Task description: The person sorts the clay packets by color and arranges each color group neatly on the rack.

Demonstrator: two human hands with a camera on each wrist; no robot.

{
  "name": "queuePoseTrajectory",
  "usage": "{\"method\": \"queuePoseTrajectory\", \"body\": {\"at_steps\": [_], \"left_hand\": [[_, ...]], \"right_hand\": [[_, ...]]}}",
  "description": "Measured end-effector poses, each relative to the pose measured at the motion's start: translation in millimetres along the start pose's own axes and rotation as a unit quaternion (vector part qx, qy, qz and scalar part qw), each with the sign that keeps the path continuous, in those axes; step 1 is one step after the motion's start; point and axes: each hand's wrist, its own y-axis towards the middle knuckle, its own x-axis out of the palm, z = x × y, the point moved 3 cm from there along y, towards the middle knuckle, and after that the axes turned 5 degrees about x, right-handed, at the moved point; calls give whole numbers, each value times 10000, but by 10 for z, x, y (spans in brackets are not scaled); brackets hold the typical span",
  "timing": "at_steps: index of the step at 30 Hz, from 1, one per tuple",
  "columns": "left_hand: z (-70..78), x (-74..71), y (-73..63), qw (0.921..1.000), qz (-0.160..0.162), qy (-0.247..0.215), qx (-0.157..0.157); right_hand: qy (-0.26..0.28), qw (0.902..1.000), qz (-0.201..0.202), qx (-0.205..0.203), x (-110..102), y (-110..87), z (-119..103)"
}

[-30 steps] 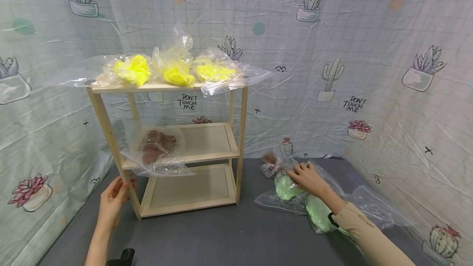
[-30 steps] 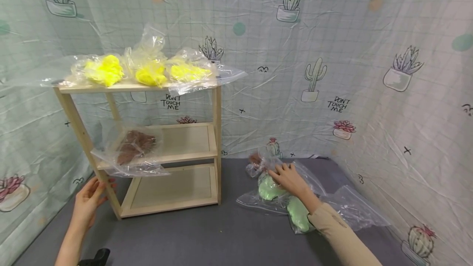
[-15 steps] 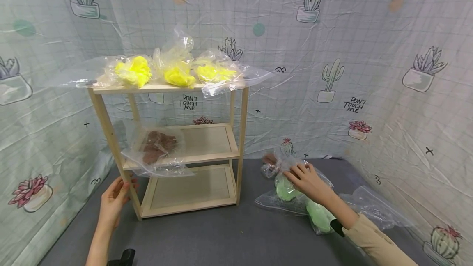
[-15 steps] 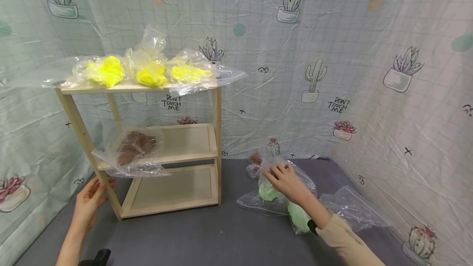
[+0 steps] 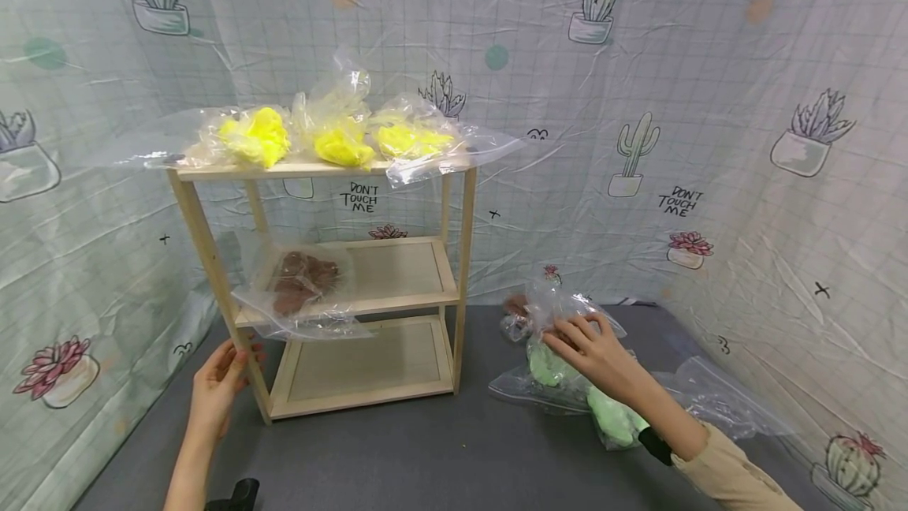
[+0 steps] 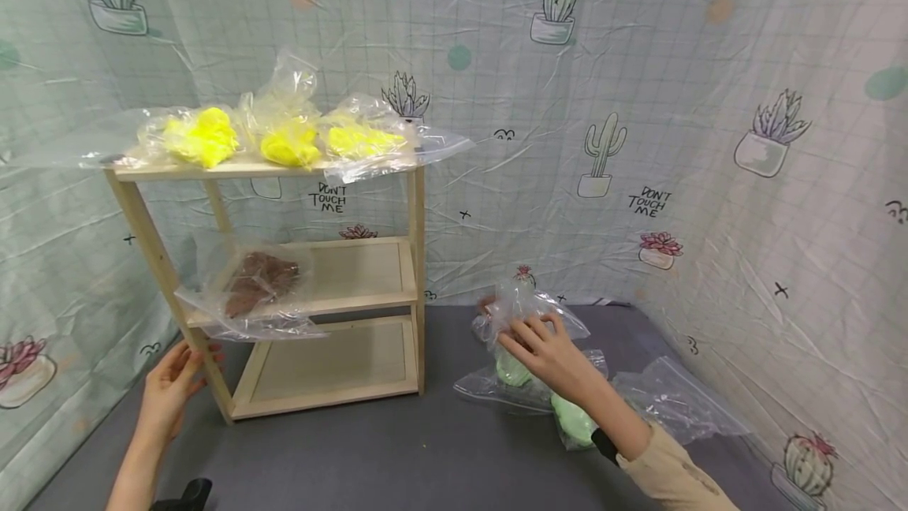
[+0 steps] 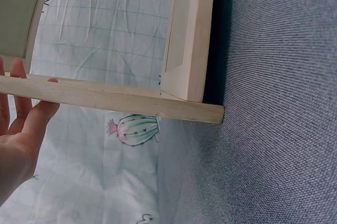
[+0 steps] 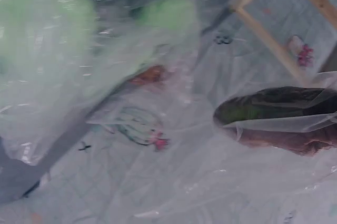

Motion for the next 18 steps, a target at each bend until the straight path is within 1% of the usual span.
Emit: {"method": "queuePoseTrajectory", "body": {"at_steps": [5,9,14,18], "left_hand": [[4,0,-2,9999,-18,120,-9],[0,-8,-5,10000,-3,59,-6],[-8,-18,-8,9999,37,120,-92],[-16,-14,-3,9993,70,250,-261]], "right_hand": [[156,9993,316,-132,-173,108,-47],[247,9953,865,-347,-322,222,-106],[155,9845,1627,-641,-533,410,-202],[-51,9743,2078,-866,-718,579,-280]]}}
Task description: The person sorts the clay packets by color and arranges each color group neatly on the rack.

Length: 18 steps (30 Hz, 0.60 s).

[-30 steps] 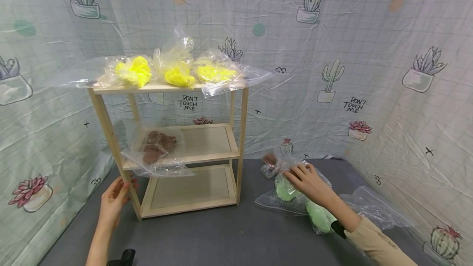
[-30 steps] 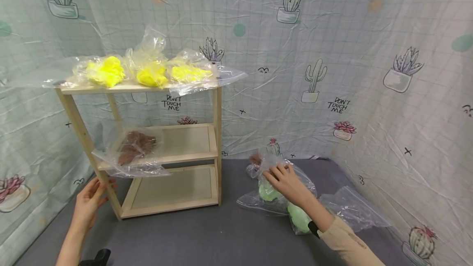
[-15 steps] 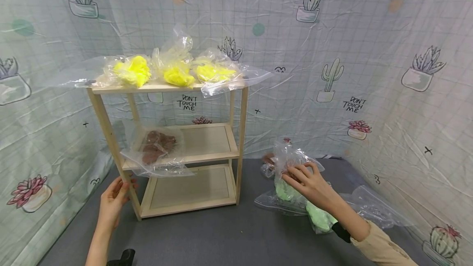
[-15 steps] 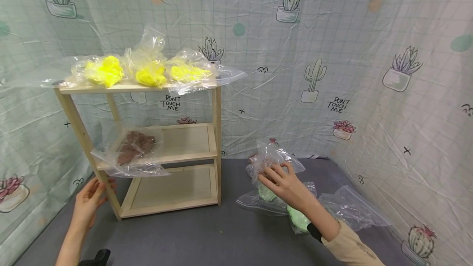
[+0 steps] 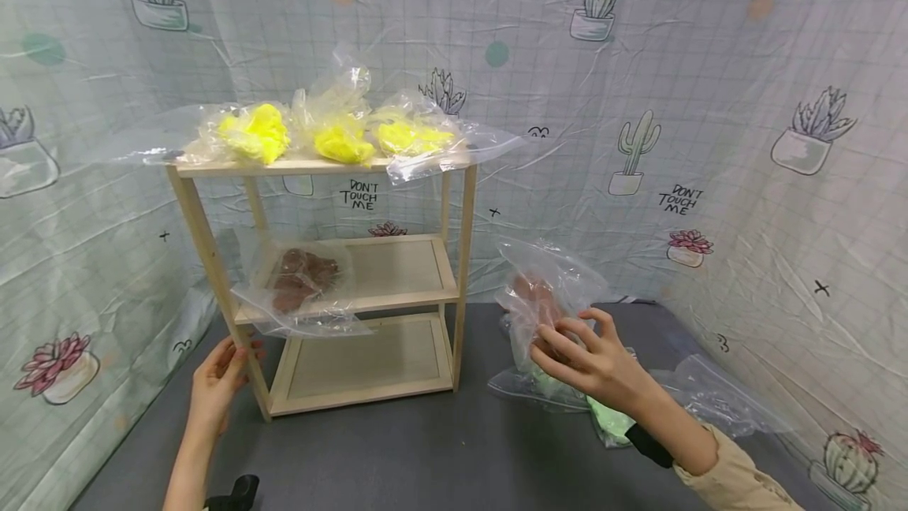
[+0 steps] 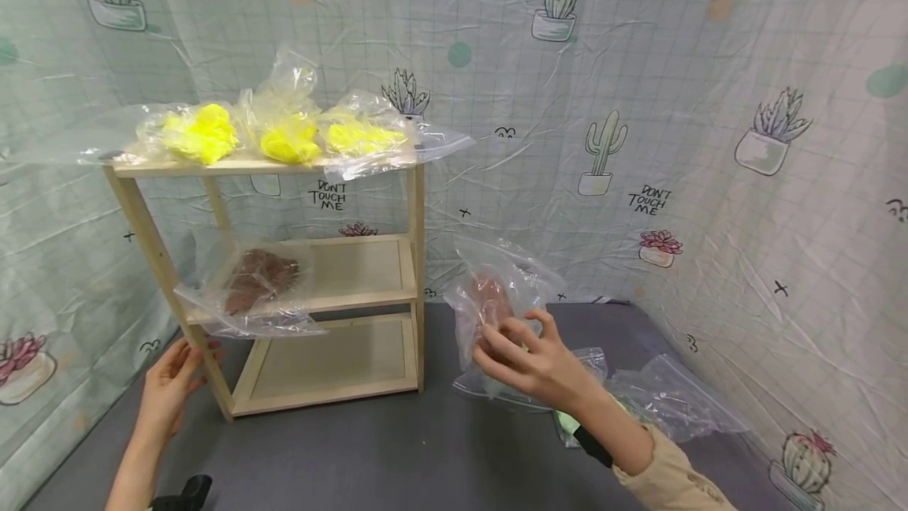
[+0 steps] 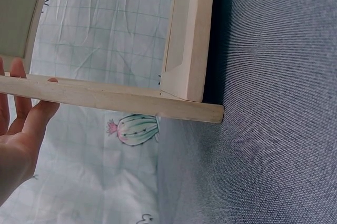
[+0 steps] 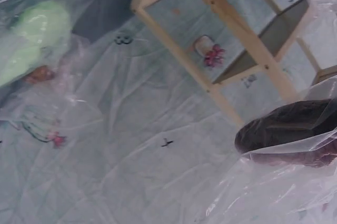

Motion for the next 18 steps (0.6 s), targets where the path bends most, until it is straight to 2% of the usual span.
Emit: {"method": "queuePoseTrajectory", "body": {"at_steps": [5,13,18], "left_hand": [[6,5,-1,9999,24,100,-91],[26,18,2,10000,61,62,-33],[25,13,6,9999,72,68,-20]], "right_hand": [[-288,9986,293,-319,-74,228,-40],[-495,9923,826,-781,-95,424,-68],[-605,9879,905,-1103,-39,554,-101]]}}
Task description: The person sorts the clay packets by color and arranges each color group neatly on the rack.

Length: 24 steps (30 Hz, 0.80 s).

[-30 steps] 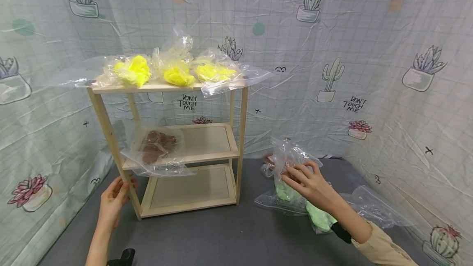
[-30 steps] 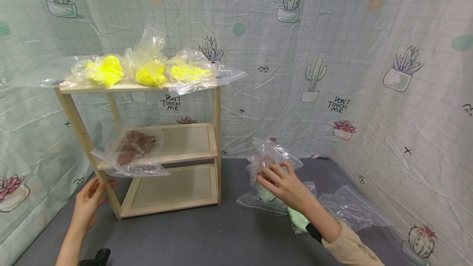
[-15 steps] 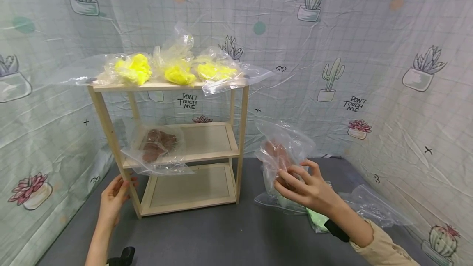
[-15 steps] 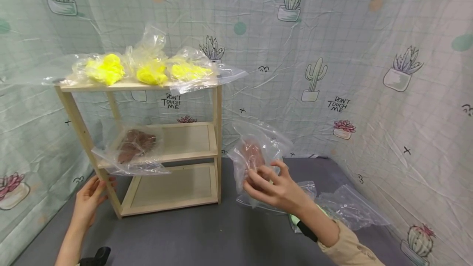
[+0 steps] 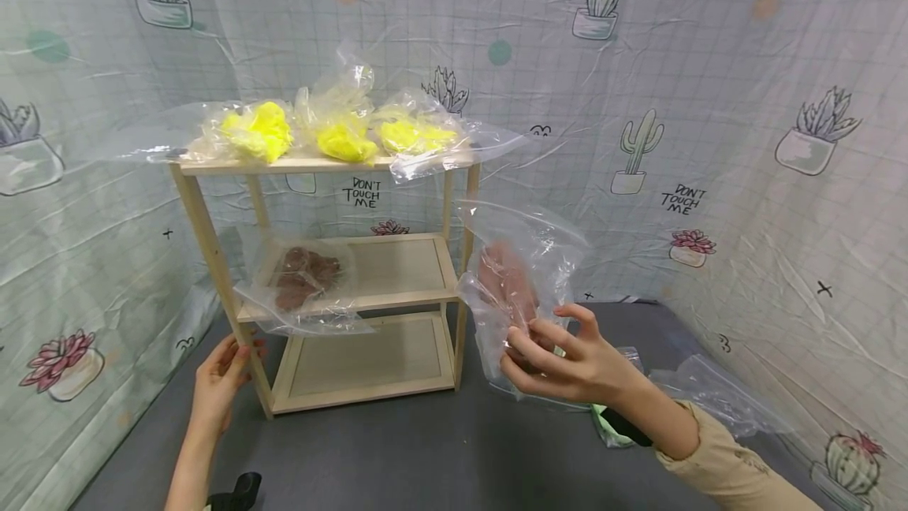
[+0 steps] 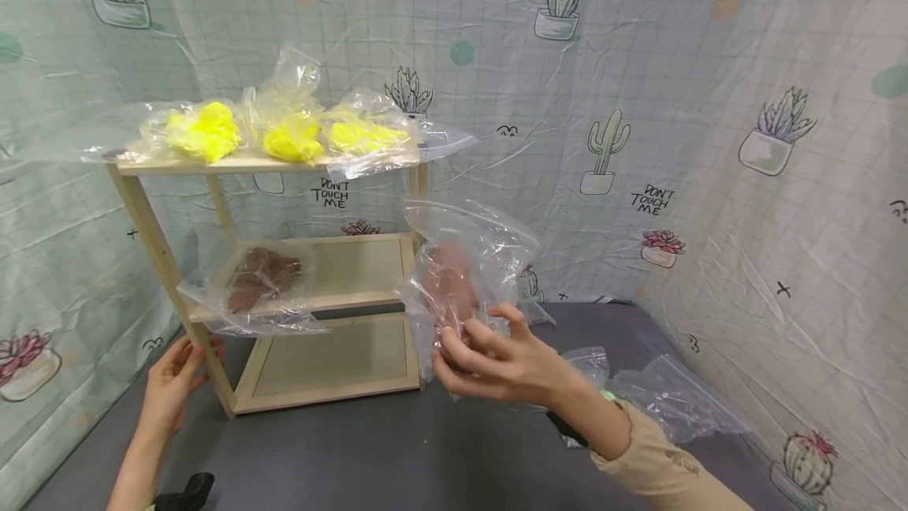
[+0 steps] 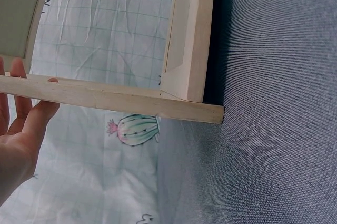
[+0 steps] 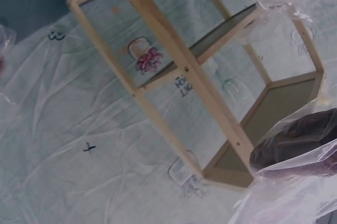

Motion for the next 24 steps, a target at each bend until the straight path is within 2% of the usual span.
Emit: {"method": "queuePoseTrajectory", "body": {"at_steps": [7,11,18,24], "left_hand": [[-12,-6,4,9999,-6,68,-84],[-20,-9,-6,9998,21,134,-145],[-32,-17,-3,9996,64,215,-197],[-31,-17,-1,9993,71,287,-211]], "right_hand": [[-210,9982,-28,-569,180,98,-113],[-292,9963,118,-795,281,166,-176],[-278,9952,325,-884,479,244,-265],[-296,9957,413,-769,676,273,-316]]}}
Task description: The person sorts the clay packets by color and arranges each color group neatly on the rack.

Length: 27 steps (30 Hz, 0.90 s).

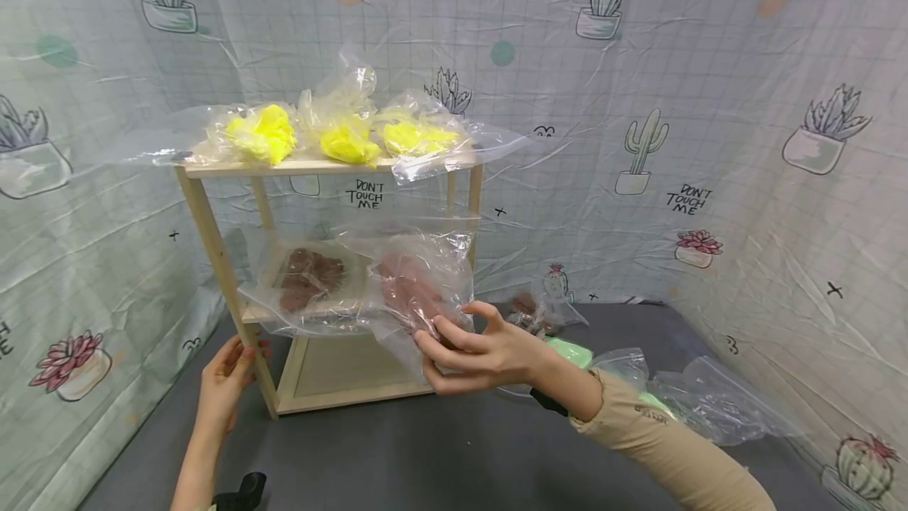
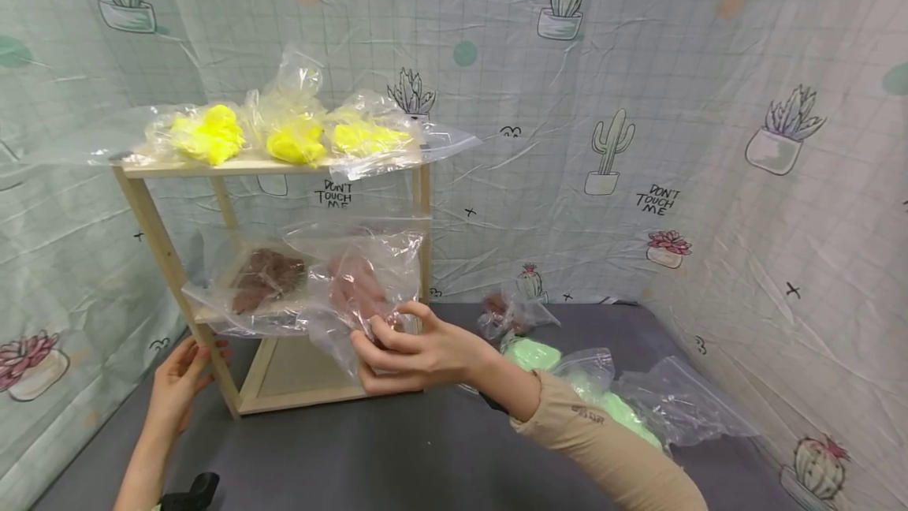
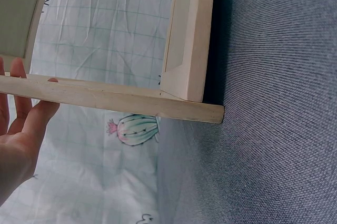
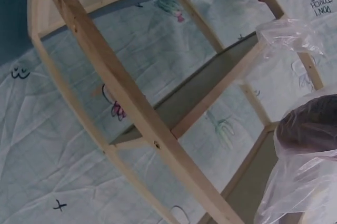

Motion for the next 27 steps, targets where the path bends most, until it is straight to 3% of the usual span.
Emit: {"method": "queuePoseTrajectory", "body": {"at_steps": [18,27], "left_hand": [[-1,-1,-10,9999,-7,-127,79],[6,7,0,9997,-45,-185,129]], "right_hand": [[302,9973,-41,675,780,-4,-157],[618,9839,-827,1462,1102,-49,-199]]}}
